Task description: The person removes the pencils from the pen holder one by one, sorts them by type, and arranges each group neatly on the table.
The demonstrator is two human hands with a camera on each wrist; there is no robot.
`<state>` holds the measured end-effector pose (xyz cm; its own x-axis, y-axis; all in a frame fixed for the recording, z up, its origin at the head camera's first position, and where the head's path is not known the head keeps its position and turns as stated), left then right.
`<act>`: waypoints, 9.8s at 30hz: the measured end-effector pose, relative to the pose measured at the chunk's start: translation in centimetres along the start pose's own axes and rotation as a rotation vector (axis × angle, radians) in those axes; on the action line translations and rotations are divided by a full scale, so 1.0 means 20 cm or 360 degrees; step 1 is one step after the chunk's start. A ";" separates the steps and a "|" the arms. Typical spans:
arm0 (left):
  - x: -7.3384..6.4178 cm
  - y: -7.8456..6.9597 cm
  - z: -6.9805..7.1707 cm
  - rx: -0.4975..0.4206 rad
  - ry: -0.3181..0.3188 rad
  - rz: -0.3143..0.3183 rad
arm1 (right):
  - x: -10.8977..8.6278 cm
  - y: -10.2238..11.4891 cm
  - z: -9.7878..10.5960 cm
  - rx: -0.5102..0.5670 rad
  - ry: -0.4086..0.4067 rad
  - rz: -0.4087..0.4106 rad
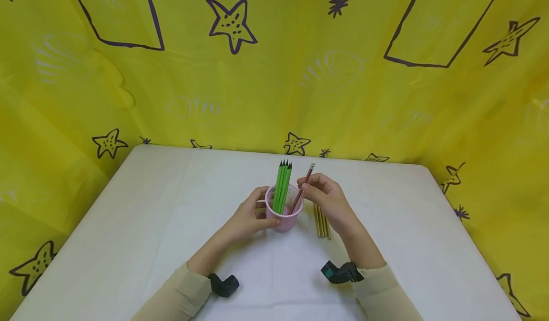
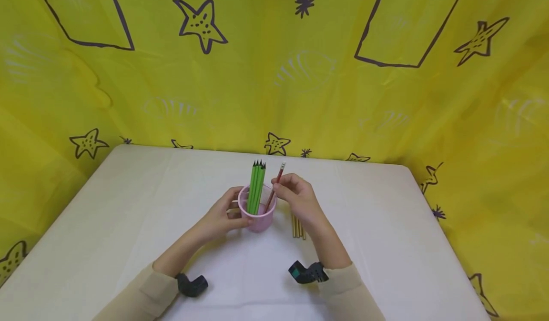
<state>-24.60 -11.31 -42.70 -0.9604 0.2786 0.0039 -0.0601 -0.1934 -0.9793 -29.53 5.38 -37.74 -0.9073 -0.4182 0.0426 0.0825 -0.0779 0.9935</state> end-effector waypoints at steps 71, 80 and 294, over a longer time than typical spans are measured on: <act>-0.01 -0.01 0.00 -0.0024 0.0007 -0.0014 | -0.07 0.20 0.35 0.0768 -0.0147 0.0219; -0.01 0.00 0.00 -0.0037 0.0019 -0.0015 | -0.06 0.17 0.36 0.0785 -0.0170 0.0183; 0.23 -0.16 0.17 0.0208 -0.0249 -0.0005 | 0.03 -0.20 -0.15 -0.0139 0.0322 0.0079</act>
<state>-29.81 -12.57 -38.84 -0.9901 0.1315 0.0483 -0.0880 -0.3159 -0.9447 -29.12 2.66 -41.96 -0.8007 -0.5960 0.0606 0.1686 -0.1271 0.9775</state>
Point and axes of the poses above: each hand's wrist, its own x-axis towards the middle knuckle, its own z-axis out of the back of the hand, y = z × x, the point moved 10 cm from there along x, towards the middle knuckle, and after that the axes turned 1 degree about y, right-handed, at the moved point
